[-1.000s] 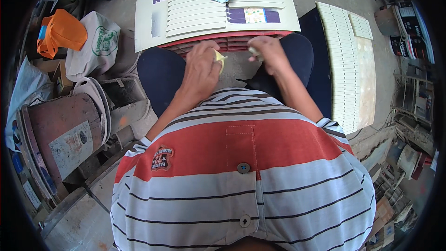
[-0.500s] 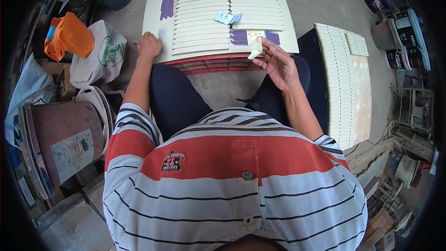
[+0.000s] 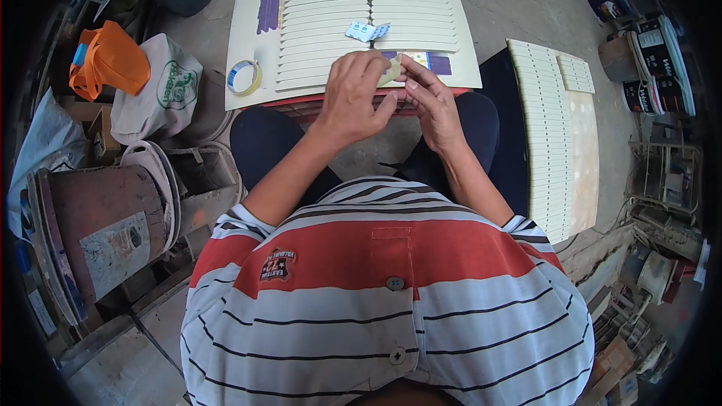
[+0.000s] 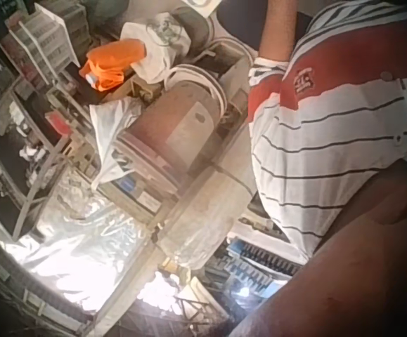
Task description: The person sits on the floor and assembles white plastic slats by applying adhesive tape to their edges. They tear off pieces of tape, fold the backing, and press the tape onto the slats, then place the finished pieces aside.
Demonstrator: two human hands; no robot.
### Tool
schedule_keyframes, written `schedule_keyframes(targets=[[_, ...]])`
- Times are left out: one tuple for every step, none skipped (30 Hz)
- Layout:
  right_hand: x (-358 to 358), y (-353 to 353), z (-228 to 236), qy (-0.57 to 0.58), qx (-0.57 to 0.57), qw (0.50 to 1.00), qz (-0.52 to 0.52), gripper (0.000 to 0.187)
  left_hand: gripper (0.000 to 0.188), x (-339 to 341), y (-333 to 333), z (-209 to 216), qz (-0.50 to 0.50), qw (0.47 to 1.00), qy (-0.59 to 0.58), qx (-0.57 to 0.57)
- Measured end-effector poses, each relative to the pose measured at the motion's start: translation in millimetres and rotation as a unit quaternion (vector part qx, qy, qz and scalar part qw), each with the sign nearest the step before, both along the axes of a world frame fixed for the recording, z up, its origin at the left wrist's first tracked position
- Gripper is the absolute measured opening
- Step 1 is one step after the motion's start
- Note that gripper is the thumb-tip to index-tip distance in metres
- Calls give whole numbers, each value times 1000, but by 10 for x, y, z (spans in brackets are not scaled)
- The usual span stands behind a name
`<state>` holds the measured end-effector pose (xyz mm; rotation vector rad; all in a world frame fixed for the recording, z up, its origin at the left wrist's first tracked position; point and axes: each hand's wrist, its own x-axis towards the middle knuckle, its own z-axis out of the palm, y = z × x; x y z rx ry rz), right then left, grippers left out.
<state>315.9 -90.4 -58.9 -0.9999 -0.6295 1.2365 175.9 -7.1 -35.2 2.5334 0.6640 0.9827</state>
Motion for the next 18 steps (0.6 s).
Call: schedule_keyframes(targets=[[-2, -1, 7, 3, -2, 1000, 0, 46, 29, 34, -23, -53, 3, 1000, -2, -2], [-14, -6, 18, 1, 0, 1000, -3, 46, 26, 45, -22, -95, 6, 1000, 2, 2], [-31, -17, 33, -1, 3, 1000, -5, 46, 24, 57, -15, -134, 10, 1000, 7, 6], [-38, -29, 48, -4, 5, 1000, -7, 46, 21, 64, -6, -155, 14, 1000, 11, 11], [-35, -47, 49, -8, 1, 1000, -8, 46, 19, 66, -10, -163, 11, 1000, 15, -6], [-31, -66, 42, -12, -4, 1000, -9, 46, 18, 63, -20, -166, 9, 1000, 18, -23], [-27, -77, 37, -16, -8, 1000, -9, 46, 16, 56, -26, -165, 7, 999, 22, -39], [-19, -76, 59, -55, -26, 998, -11, 46, 15, 48, -25, -161, 4, 999, 20, -48], [-11, -74, 96, -93, -45, 995, -13, 46, 14, 38, -20, -155, 1, 998, 19, -56], [-7, -79, 115, -130, -64, 989, -14, 46, 13, 24, -28, -152, -1, 998, 18, -65], [38, -66, 93, -219, -61, 973, -31, 46, 13, 9, -39, -155, 1, 993, 20, -114], [119, -37, 50, -307, -57, 949, -47, 46, 14, -6, -54, -164, 4, 987, 21, -162], [149, -17, 70, -391, -54, 916, -65, 47, 15, -14, -63, -170, 6, 978, 23, -210], [141, -26, 102, -413, -71, 905, -76, 47, 15, -20, -73, -172, 4, 972, 16, -235], [125, -38, 160, -435, -87, 892, -87, 48, 17, -26, -83, -174, 2, 965, 10, -261], [117, -41, 212, -457, -103, 878, -97, 49, 18, -28, -90, -177, 1, 958, 2, -286], [193, -21, 148, -455, -107, 872, -145, 50, 17, -64, -80, -205, -6, 940, -16, -341], [309, 5, 82, -451, -110, 865, -192, 52, 16, -129, -55, -246, -13, 918, -34, -396]])
